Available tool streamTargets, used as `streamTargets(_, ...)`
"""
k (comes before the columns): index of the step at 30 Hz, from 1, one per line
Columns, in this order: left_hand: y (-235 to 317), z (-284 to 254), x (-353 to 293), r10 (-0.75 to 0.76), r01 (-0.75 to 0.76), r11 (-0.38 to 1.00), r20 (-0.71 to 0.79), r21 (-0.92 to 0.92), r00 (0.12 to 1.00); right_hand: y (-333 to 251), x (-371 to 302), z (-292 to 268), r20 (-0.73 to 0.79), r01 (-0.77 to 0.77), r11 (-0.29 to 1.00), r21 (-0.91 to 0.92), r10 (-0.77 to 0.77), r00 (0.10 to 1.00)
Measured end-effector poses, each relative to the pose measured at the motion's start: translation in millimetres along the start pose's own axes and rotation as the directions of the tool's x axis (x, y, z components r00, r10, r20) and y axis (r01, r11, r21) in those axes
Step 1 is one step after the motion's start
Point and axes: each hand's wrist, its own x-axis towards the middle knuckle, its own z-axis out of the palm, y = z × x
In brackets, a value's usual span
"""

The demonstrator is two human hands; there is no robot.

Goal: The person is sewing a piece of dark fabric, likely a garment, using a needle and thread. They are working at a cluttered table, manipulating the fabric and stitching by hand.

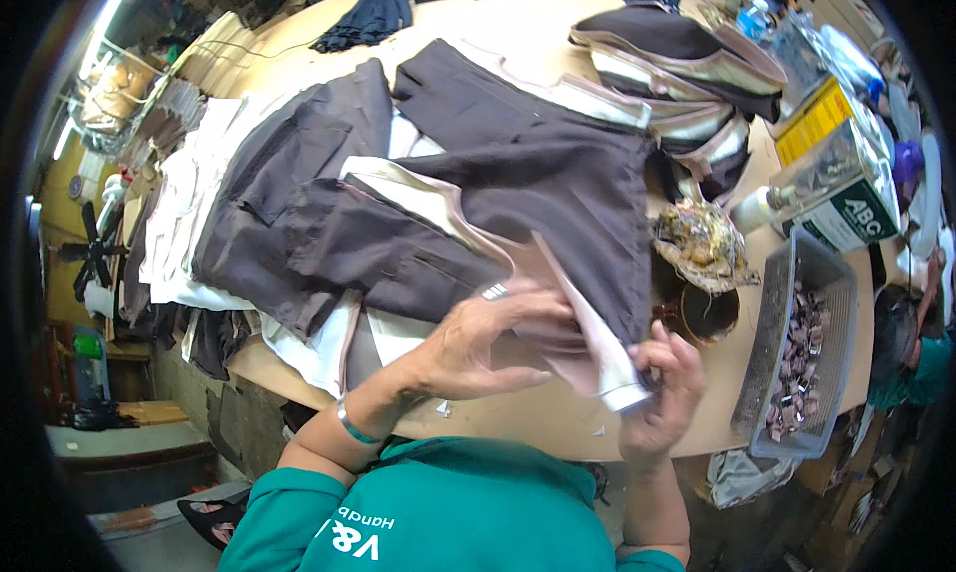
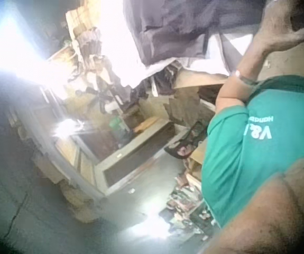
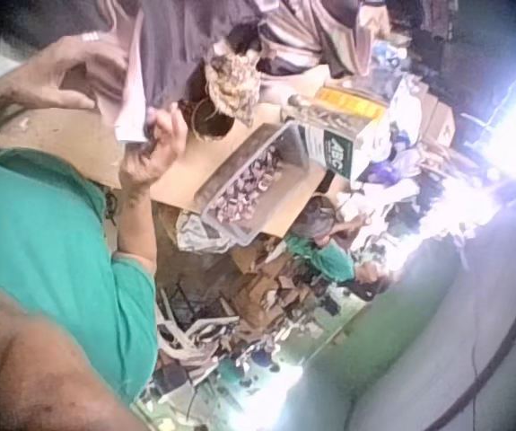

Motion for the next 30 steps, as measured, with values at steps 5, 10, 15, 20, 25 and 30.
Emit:
streamTargets(5, -58.2, -19.7, -14.1, -0.124, 0.152, 0.757, -0.089, 0.636, 0.988, -16.9, 7.2, -14.2, -0.056, -0.044, 0.984, 0.175, 0.054, 0.997)
streamTargets(10, -68.9, 2.6, -7.3, 0.131, -0.084, 0.752, -0.024, 0.653, 0.991, -18.5, 8.5, -18.3, -0.142, -0.170, 0.958, 0.229, 0.206, 0.968)
streamTargets(15, -37.2, -14.3, -33.1, 0.071, -0.085, 0.804, 0.047, 0.589, 0.996, -20.5, 26.4, -17.5, -0.159, -0.245, 0.936, 0.251, 0.290, 0.944)
streamTargets(20, -1.4, -37.0, -52.7, 0.179, 0.031, 0.772, -0.263, 0.635, 0.948, -10.0, 34.0, -21.8, -0.112, -0.255, 0.840, 0.479, 0.346, 0.932)
streamTargets(25, 38.1, -134.9, -63.6, 0.298, 0.492, 0.493, -0.670, 0.718, 0.680, 16.9, 19.5, -33.1, -0.123, -0.224, 0.901, 0.371, 0.287, 0.950)
streamTargets(30, 19.0, -248.9, -89.7, 0.171, 0.915, 0.095, -0.912, 0.392, 0.373, 16.4, 1.9, -6.2, 0.013, -0.388, 0.919, 0.066, 0.388, 0.922)
